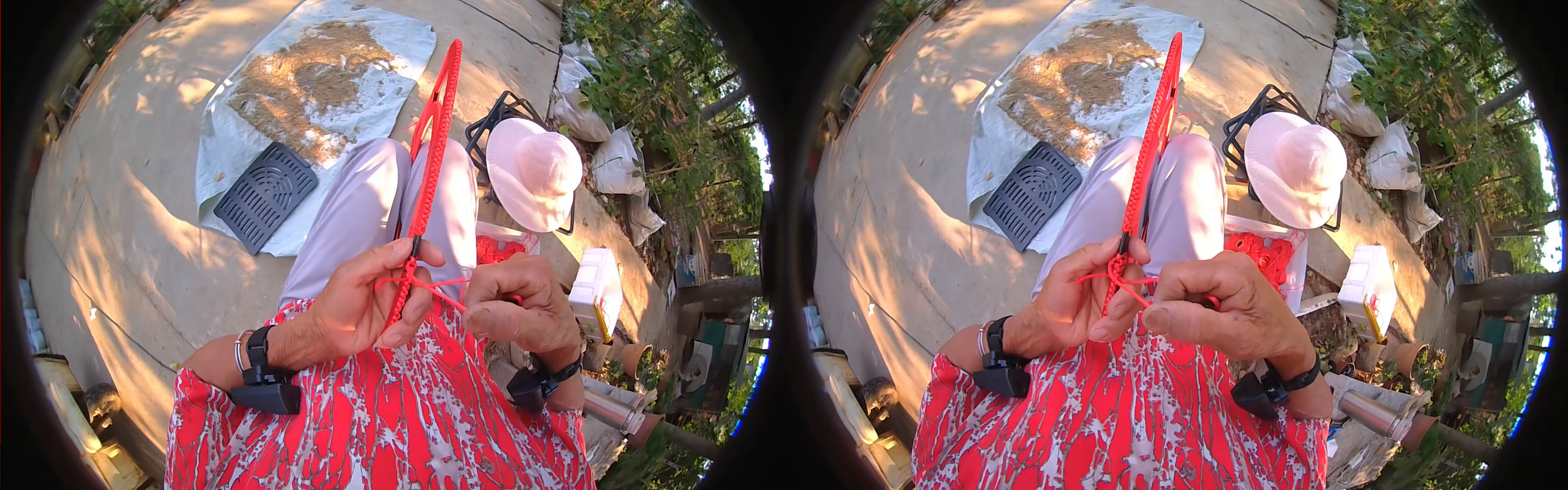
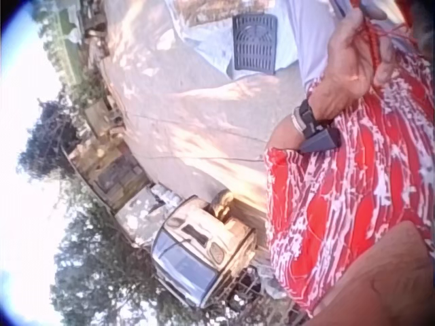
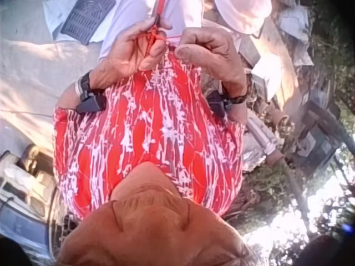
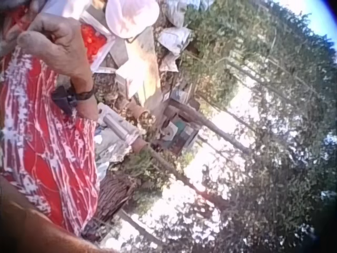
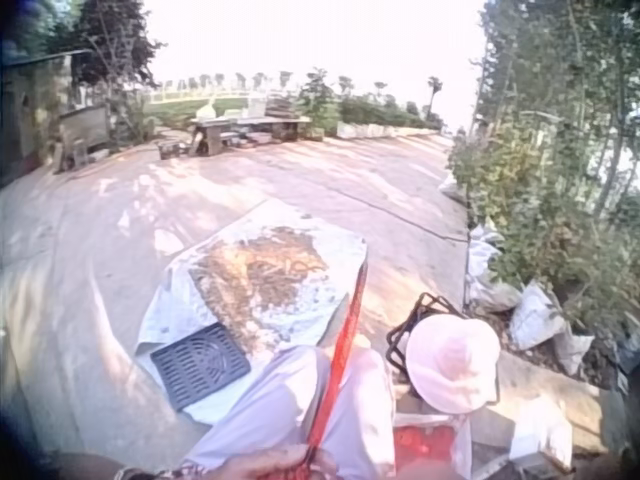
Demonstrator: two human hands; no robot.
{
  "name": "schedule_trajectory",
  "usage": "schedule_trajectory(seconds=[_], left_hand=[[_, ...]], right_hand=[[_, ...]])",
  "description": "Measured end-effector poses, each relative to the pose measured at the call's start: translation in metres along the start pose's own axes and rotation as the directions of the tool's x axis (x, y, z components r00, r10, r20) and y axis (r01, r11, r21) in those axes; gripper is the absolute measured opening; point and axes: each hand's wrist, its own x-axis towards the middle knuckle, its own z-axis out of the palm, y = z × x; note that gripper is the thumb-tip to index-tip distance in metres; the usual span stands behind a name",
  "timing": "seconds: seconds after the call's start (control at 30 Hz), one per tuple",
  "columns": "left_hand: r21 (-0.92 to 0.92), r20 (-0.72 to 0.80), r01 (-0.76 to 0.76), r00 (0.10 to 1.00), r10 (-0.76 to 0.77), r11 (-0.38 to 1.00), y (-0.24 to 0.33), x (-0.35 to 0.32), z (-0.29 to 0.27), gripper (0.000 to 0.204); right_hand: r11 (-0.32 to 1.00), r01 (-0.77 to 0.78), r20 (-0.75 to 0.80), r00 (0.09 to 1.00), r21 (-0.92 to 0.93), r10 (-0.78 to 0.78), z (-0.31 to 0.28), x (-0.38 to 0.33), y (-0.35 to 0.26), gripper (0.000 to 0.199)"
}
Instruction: The recorder is weaving or wrapping a red plastic frame with red string using a large plastic needle.
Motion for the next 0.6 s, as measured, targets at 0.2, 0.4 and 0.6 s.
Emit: schedule_trajectory(seconds=[0.2, 0.4, 0.6], left_hand=[[-0.075, -0.02, 0.046, 0.999, -0.047, 0.996, -0.003, -0.004, -0.003, 0.032], [-0.056, -0.035, 0.056, 0.998, -0.058, 0.997, -0.007, -0.005, -0.004, 0.028], [-0.067, -0.076, 0.033, 0.996, -0.038, 0.997, -0.01, -0.006, 0.003, 0.028]], right_hand=[[1.0, 0.025, 0.047, 0.999, -0.011, -0.025, 0.001, 0.007, 0.007, 0.02], [0.993, 0.07, 0.082, 0.994, 0.094, -0.077, -0.001, 0.003, 0.008, 0.018], [0.993, 0.099, 0.113, 0.988, 0.072, -0.107, -0.004, 0.001, 0.01, 0.02]])
